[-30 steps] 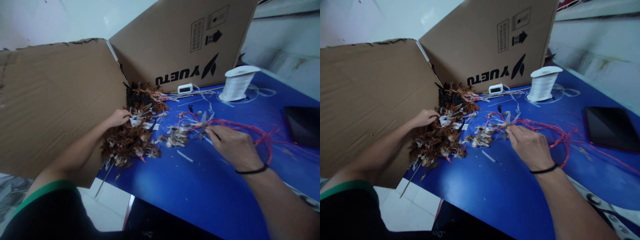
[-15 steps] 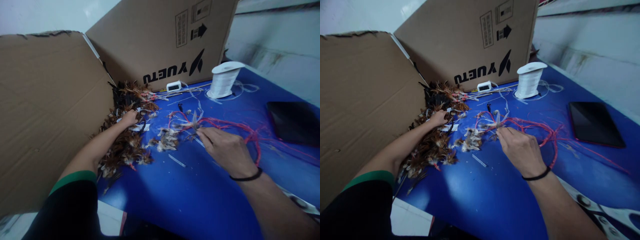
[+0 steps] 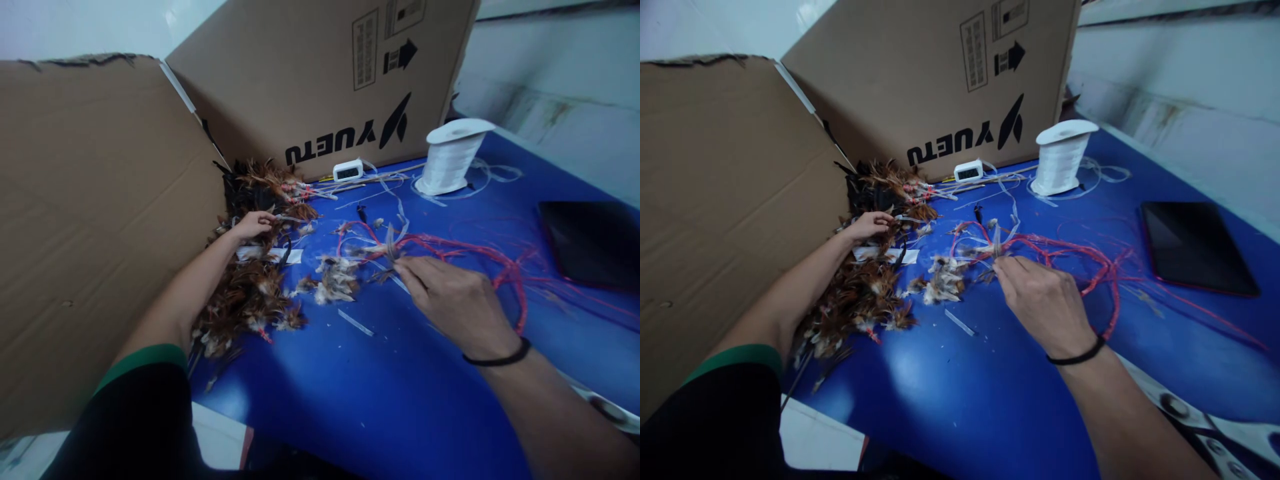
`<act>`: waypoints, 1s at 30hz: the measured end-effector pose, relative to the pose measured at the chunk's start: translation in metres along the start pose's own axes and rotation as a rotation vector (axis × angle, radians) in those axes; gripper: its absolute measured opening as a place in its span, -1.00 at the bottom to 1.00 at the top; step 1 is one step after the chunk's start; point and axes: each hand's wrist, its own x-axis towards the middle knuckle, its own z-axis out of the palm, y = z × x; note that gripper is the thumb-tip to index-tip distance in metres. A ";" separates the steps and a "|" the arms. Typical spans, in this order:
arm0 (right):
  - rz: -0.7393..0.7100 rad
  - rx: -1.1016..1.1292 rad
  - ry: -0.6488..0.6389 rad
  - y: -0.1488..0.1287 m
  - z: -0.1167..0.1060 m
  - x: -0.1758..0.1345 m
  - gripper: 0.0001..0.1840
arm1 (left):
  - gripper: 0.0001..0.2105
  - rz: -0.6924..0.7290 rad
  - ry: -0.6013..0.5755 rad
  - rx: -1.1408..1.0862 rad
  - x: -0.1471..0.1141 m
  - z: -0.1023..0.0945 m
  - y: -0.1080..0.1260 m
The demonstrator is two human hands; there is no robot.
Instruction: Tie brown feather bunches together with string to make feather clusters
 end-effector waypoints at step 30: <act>0.036 0.025 0.005 -0.003 -0.003 0.003 -0.65 | -0.63 -0.007 -0.273 -0.698 -0.022 0.024 0.061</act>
